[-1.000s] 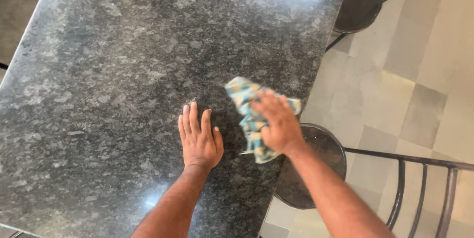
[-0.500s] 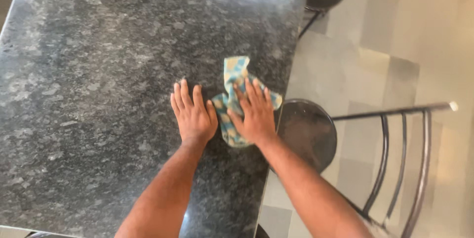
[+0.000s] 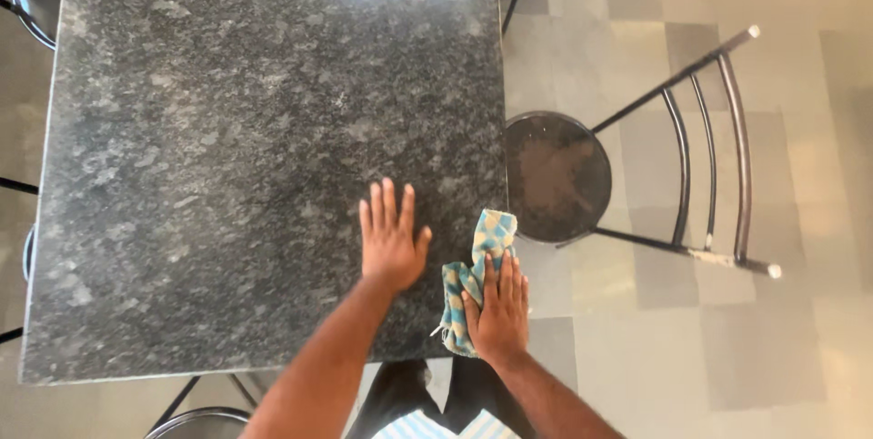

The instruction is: The person holds a checkered cleaning cloth and wipes the dark granite tabletops of tables in a seating area, moving between tables and wiping different sections of each surface by hand.

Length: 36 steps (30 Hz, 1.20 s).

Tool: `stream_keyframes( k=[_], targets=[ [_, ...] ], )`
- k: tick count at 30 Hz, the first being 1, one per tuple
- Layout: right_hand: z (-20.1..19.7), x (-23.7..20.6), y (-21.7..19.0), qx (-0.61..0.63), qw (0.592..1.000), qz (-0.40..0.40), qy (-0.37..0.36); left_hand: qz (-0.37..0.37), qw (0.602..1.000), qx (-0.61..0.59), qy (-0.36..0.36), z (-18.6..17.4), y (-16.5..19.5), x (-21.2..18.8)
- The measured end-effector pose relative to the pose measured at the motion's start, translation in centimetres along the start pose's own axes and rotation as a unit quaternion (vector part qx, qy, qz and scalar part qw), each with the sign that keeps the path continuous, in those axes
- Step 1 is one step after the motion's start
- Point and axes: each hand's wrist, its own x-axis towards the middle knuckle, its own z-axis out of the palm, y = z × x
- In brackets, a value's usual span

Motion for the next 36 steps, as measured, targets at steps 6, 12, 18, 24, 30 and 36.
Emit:
stream_keyframes(
  k=[6,12,18,24,30,36],
  targets=[
    [-0.6,-1.3,-0.2,0.001,0.997,-0.064,-0.032,0.052,0.994,-0.015,-0.098,-1.3,0.8,-7.2],
    [0.3,2.2,0.4,0.027,0.993,-0.106,-0.049,0.023,0.984,0.013,-0.174,-1.7,1.1,-6.7],
    [-2.1,4.5,1.9,0.322,0.939,0.092,-0.076,-0.018,0.979,0.026,-0.200,-1.8,2.5,-6.4],
    [-11.0,1.9,8.5,0.790,0.586,0.122,-0.134,-0.205,0.949,0.059,-0.231,2.1,12.0,-5.3],
    [-20.5,1.5,16.8,0.813,0.513,0.255,-0.111,-0.322,0.931,0.060,-0.160,5.9,19.4,-3.2],
    [-30.0,0.9,25.5,0.859,0.474,0.155,-0.114,-0.373,0.902,0.103,-0.191,7.4,19.4,-1.5]
  ],
)
